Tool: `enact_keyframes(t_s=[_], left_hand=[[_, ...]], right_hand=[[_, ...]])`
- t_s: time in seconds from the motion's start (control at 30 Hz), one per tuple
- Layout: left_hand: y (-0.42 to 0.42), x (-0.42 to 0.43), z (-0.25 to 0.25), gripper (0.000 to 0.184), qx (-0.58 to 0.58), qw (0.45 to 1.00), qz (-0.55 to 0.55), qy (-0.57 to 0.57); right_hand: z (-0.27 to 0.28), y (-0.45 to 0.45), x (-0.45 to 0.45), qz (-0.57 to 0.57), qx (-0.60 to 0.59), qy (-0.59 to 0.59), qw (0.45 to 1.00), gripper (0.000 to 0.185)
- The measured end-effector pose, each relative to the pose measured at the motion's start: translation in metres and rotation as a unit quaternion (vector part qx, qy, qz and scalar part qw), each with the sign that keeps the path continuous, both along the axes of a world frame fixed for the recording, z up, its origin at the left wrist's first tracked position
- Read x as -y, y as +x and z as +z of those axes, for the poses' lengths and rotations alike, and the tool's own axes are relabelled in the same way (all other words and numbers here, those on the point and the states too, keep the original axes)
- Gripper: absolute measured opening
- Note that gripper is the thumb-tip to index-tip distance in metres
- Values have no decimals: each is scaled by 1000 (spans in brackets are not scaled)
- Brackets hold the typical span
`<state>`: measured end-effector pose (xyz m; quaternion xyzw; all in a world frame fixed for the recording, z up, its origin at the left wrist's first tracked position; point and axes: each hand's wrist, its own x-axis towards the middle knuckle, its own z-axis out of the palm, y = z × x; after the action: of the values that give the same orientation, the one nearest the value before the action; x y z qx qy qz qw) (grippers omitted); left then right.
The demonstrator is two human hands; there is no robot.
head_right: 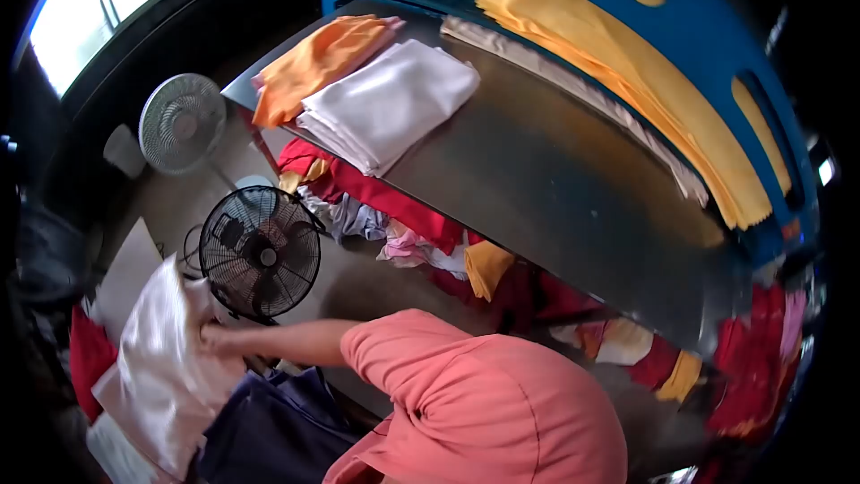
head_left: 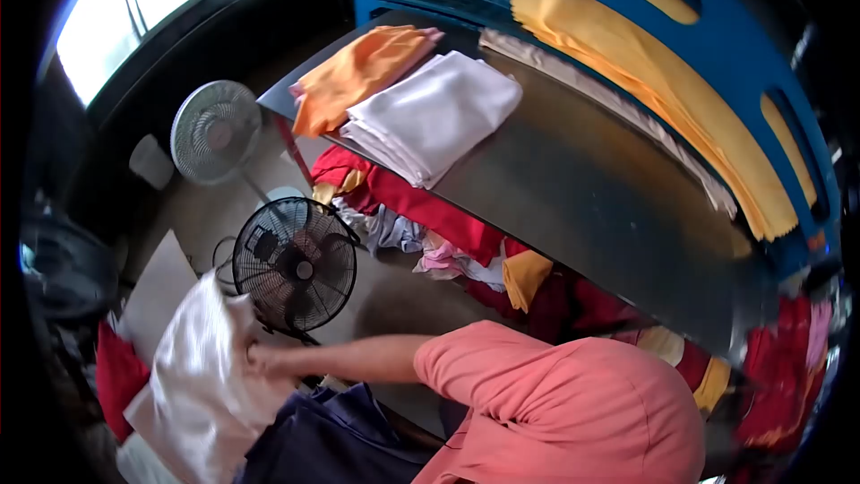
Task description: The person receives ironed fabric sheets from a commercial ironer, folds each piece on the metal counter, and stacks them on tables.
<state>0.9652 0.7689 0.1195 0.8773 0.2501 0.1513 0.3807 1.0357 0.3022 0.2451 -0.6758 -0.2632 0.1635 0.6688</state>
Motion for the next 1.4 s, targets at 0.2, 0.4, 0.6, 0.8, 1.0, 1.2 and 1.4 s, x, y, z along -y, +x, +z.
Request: enact_keyframes(t_s=[0.2, 0.4, 0.6, 0.8, 1.0, 1.2, 1.4], left_hand=[[-13, 42, -54, 33, -17, 999, 38, 17], [-24, 418, -52, 26, 144, 924, -353, -38], [-91, 737, 10, 25, 115, 734, -656, -132], [-151, 955, 33, 17, 96, 580, -800, -121], [-152, 1128, 12, 14, 89, 541, -835, -51], [-92, 1325, -12, 12, 169, 542, -821, -56], [-45, 1515, -18, 36, 371, 505, -759, 174]], right_hand=[[-89, -42, 31, 53, 87, -80, 992, 18], [-122, -149, 281, -167, -196, -97, 961, 30], [-76, -318, 497, -581, -118, -14, 805, 22], [-109, -482, 661, -803, -32, -299, 515, 18], [-122, -549, 760, -789, -31, -510, 340, 28], [-107, -533, 782, -789, -67, -514, 330, 27], [-108, -530, 793, -782, -119, -511, 337, 24]])
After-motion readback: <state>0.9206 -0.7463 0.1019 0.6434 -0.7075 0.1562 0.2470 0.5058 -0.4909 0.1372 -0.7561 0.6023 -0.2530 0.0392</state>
